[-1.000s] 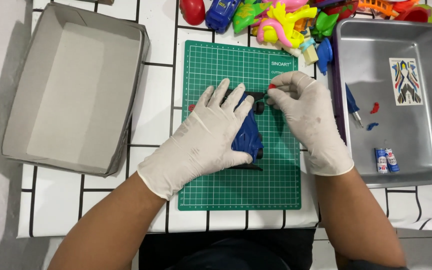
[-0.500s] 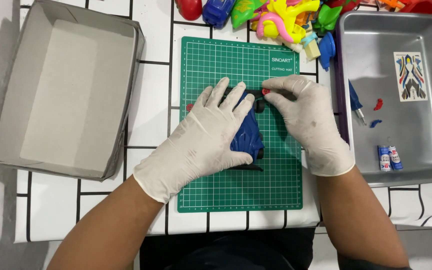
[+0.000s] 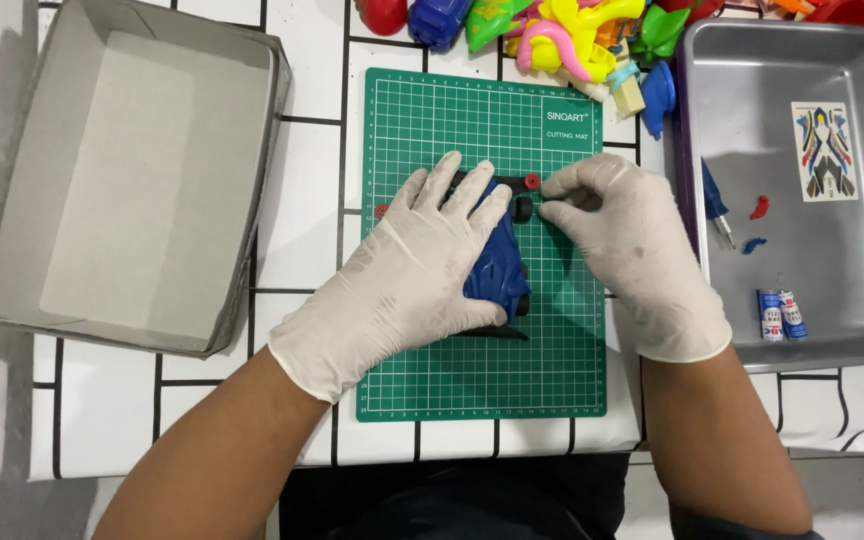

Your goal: Assembling a small plastic toy car by fitting various components like the chassis, motor, and body panels together on a cutting mat.

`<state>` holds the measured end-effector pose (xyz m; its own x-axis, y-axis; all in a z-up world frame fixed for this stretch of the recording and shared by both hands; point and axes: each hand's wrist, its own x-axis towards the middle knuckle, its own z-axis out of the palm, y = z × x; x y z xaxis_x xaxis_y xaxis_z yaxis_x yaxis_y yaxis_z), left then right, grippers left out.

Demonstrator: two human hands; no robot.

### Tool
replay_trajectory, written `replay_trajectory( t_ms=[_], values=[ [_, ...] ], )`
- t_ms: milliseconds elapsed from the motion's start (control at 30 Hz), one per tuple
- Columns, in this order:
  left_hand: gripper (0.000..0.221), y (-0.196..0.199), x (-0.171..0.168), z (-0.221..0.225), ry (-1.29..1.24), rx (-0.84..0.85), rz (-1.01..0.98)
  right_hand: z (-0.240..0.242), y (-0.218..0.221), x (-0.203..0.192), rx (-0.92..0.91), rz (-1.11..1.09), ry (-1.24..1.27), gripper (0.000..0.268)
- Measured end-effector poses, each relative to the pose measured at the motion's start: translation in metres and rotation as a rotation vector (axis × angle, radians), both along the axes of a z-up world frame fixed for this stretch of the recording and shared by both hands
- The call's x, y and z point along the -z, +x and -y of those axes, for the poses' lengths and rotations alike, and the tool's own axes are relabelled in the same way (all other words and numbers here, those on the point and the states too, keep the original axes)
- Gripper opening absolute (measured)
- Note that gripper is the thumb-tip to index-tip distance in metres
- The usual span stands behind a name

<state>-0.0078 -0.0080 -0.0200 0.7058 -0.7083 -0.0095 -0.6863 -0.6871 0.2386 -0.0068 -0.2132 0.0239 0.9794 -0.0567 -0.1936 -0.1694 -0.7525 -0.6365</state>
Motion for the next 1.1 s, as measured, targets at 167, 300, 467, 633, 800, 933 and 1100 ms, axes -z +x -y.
replay_trajectory(
  t_ms=[167,300,467,633,800,933,1100],
  values=[
    [0.123,-0.001,-0.003,0.000,0.002,0.000,-0.007,0.008,-0.003,0.004,-0.054,0.098,-0.053,0.023],
    [0.123,-0.002,-0.005,-0.001,-0.029,-0.002,0.006,0.003,-0.004,0.003,-0.112,0.067,-0.018,0.031],
    [0.122,-0.001,-0.004,-0.001,-0.004,0.002,0.003,0.013,-0.004,0.006,-0.099,0.200,-0.084,0.014],
    [0.119,-0.002,-0.001,-0.002,0.000,-0.002,0.061,0.013,-0.001,0.014,-0.093,0.291,-0.070,0.030],
    [0.113,0.000,-0.005,-0.007,-0.103,0.035,0.132,0.013,0.001,0.019,-0.107,0.396,-0.099,0.030],
    [0.106,0.006,-0.014,-0.010,-0.126,0.039,0.089,0.012,0.001,0.017,-0.125,0.465,-0.073,0.026],
    [0.063,0.019,-0.032,-0.022,-0.397,-0.062,0.114,0.013,0.001,0.022,-0.196,0.658,-0.177,0.025]
  ],
)
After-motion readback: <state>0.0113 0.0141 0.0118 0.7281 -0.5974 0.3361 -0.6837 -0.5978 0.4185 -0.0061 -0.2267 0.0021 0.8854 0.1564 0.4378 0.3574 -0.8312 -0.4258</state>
